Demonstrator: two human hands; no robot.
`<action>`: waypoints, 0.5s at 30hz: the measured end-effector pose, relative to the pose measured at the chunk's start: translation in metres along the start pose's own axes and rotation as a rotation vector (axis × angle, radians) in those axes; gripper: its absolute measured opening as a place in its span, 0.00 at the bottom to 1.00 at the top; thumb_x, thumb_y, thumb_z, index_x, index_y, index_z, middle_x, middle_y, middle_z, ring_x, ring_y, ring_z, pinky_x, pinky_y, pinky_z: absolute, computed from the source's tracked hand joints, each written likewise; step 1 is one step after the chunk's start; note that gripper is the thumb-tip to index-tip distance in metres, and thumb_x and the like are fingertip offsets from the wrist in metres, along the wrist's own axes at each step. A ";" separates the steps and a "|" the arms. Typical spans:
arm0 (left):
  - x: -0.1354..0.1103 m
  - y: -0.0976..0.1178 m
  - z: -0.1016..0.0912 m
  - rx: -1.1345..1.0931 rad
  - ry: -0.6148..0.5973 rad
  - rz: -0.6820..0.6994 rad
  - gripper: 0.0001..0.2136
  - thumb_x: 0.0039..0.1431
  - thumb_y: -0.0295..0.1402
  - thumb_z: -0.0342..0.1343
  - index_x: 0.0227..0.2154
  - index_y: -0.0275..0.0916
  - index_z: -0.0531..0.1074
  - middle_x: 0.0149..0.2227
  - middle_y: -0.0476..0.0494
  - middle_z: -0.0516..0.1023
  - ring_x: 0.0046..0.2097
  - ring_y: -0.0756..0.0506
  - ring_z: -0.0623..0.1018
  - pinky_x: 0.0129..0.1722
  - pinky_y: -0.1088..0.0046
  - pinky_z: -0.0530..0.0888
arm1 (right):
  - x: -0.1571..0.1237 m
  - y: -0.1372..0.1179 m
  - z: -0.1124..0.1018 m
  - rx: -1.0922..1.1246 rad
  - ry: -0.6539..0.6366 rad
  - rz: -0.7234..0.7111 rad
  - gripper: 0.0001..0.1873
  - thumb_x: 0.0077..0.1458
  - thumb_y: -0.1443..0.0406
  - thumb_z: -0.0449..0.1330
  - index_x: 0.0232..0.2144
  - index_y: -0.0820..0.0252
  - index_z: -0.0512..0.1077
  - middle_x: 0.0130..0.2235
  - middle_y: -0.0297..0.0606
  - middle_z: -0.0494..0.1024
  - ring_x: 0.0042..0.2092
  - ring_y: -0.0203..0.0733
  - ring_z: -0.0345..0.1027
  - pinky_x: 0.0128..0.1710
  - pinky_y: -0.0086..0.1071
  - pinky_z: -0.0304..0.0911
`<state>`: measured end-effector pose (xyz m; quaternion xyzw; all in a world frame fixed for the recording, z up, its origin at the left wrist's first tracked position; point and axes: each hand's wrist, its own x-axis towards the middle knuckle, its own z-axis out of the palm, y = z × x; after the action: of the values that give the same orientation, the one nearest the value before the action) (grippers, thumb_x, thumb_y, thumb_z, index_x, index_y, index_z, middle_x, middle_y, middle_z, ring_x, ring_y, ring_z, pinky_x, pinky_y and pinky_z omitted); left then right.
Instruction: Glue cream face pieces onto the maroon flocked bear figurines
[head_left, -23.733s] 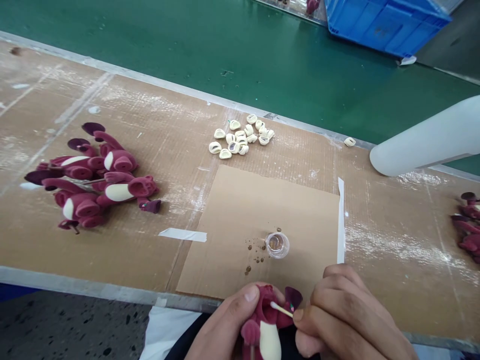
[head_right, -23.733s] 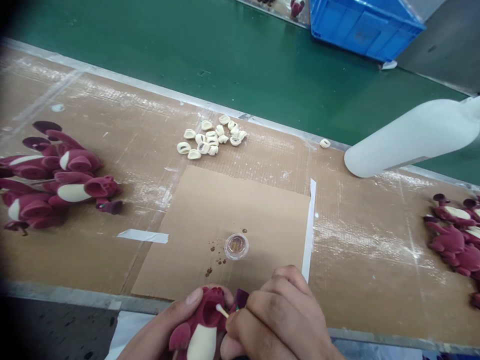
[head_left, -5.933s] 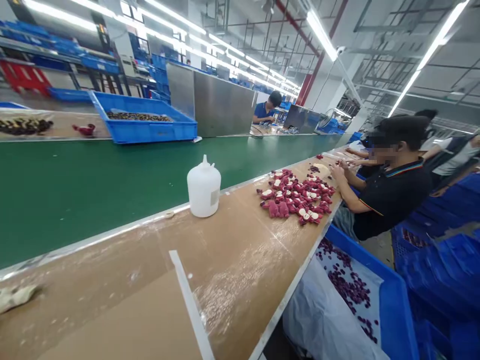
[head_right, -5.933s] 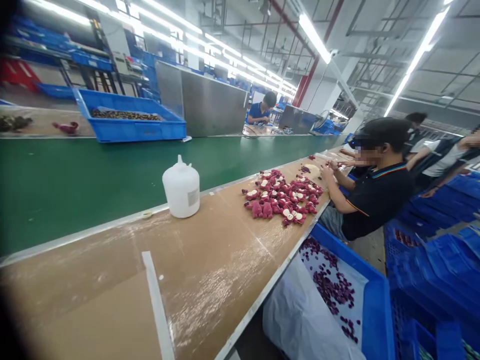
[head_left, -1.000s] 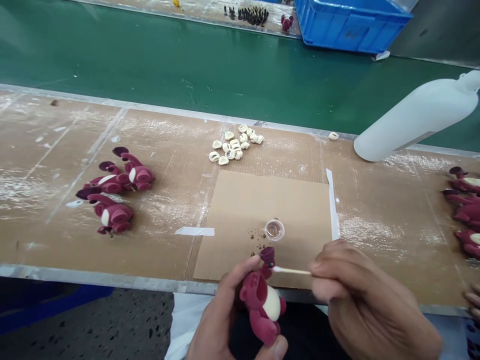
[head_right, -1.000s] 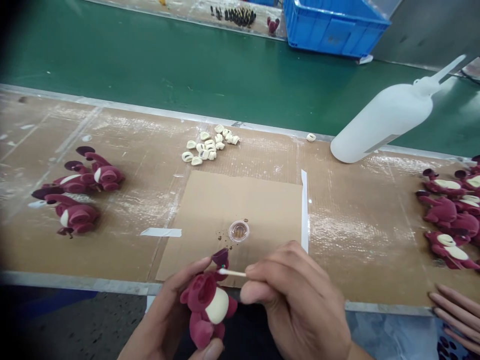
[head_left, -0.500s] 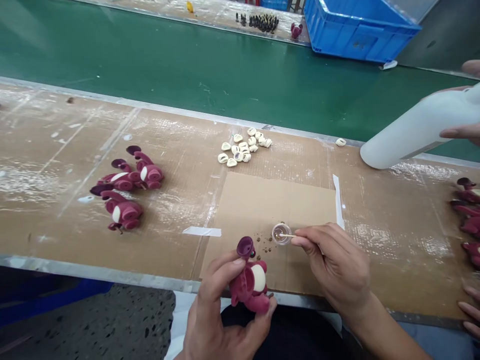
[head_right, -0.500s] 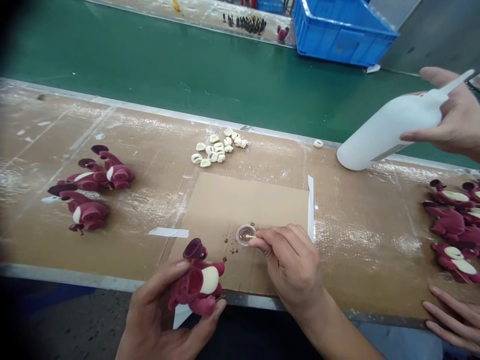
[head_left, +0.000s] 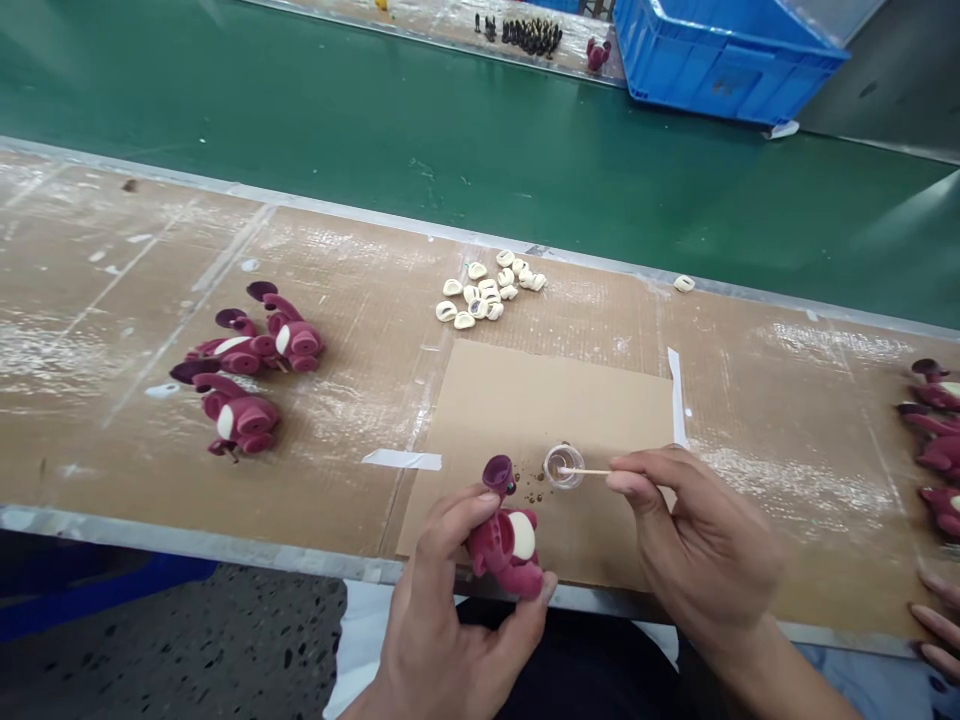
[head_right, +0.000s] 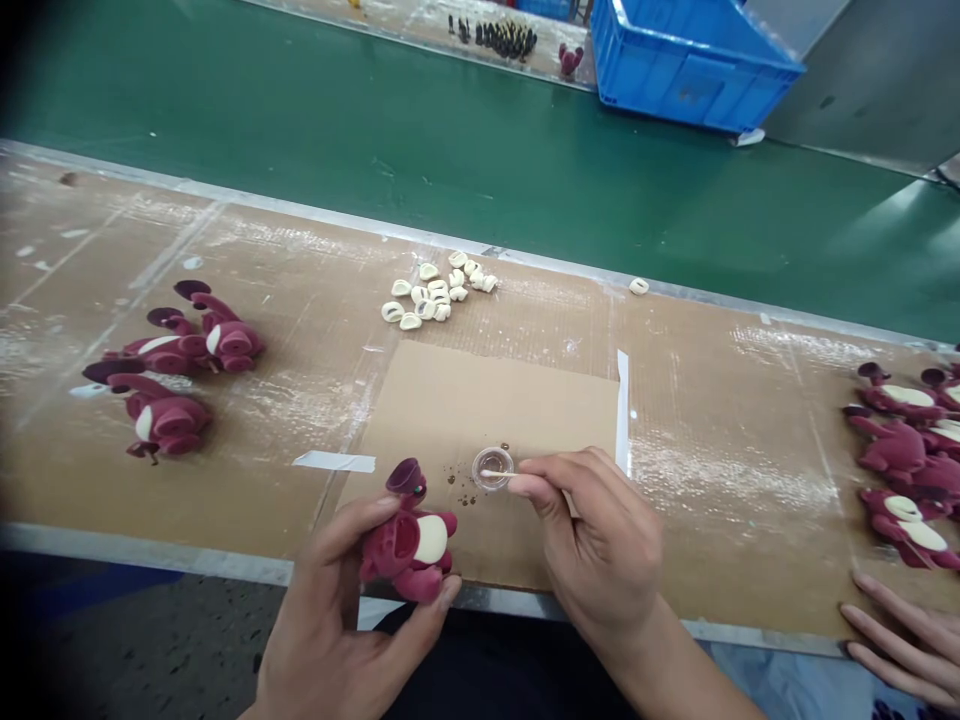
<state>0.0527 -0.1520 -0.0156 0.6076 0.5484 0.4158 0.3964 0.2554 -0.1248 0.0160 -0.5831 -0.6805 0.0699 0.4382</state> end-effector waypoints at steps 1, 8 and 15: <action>0.000 0.001 0.001 -0.002 -0.009 -0.004 0.30 0.60 0.33 0.70 0.60 0.55 0.62 0.56 0.43 0.70 0.51 0.40 0.79 0.48 0.65 0.76 | 0.000 -0.006 -0.001 0.034 0.002 0.009 0.02 0.67 0.67 0.65 0.39 0.57 0.76 0.33 0.33 0.81 0.34 0.35 0.75 0.36 0.29 0.69; 0.006 0.002 0.001 0.065 0.012 0.190 0.29 0.61 0.28 0.66 0.62 0.46 0.63 0.52 0.42 0.73 0.50 0.42 0.78 0.55 0.65 0.76 | 0.005 -0.039 0.001 0.243 -0.116 -0.048 0.08 0.69 0.65 0.62 0.37 0.64 0.76 0.30 0.35 0.78 0.34 0.34 0.72 0.36 0.29 0.69; 0.006 0.003 -0.004 0.067 0.032 0.240 0.29 0.60 0.25 0.66 0.62 0.41 0.64 0.54 0.40 0.74 0.51 0.44 0.79 0.56 0.69 0.77 | 0.006 -0.043 0.002 0.176 -0.140 -0.153 0.07 0.68 0.70 0.62 0.35 0.66 0.76 0.31 0.38 0.80 0.33 0.36 0.73 0.36 0.33 0.68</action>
<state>0.0501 -0.1461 -0.0114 0.6750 0.4918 0.4513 0.3144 0.2228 -0.1322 0.0436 -0.4822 -0.7433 0.1364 0.4431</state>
